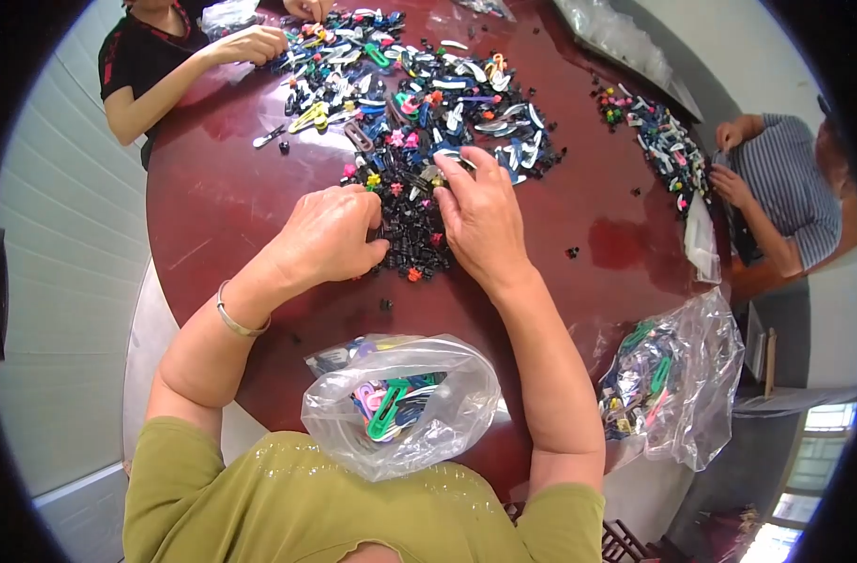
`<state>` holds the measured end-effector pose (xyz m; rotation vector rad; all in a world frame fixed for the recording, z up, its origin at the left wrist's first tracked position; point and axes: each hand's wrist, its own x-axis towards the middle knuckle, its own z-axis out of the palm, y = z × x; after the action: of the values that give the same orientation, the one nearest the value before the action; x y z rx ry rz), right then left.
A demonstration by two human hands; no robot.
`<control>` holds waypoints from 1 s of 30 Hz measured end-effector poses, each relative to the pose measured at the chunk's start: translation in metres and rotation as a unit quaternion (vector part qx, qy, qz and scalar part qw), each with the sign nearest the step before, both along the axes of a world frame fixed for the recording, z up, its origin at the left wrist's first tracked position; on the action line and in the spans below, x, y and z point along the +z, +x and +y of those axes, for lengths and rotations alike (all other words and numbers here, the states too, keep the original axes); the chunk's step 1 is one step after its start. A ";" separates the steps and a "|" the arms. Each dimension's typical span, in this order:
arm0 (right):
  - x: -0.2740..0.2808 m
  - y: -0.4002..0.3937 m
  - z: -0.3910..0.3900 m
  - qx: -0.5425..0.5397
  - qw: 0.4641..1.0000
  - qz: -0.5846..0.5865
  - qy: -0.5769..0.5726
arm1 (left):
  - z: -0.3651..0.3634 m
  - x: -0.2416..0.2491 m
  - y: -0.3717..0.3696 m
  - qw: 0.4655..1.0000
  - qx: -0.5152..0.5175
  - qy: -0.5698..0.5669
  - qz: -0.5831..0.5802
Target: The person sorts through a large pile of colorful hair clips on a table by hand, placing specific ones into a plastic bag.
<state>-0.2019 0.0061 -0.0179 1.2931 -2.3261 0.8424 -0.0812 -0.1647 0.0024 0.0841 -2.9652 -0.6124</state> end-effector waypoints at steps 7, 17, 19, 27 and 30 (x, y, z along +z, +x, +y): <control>-0.007 -0.003 -0.004 0.004 0.999 0.045 -0.013 | -0.003 -0.001 -0.007 0.998 0.021 0.048 -0.040; 0.006 0.004 0.005 0.016 0.986 -0.127 -0.102 | -0.012 -0.004 -0.013 0.978 0.036 0.192 0.078; 0.007 0.003 0.007 0.037 0.978 -0.156 -0.131 | -0.009 0.001 -0.013 0.963 0.041 0.261 0.052; 0.029 0.014 0.011 0.007 0.897 -0.383 -0.219 | -0.010 0.002 -0.016 0.912 0.046 0.406 0.042; 0.067 0.022 0.029 0.069 0.842 -0.473 -0.250 | -0.011 0.001 -0.016 0.916 0.042 0.397 0.040</control>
<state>-0.1796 0.0352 0.0493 0.8914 -2.3209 2.3741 -0.0972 -0.1754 0.0036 0.2394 -2.4169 -1.7023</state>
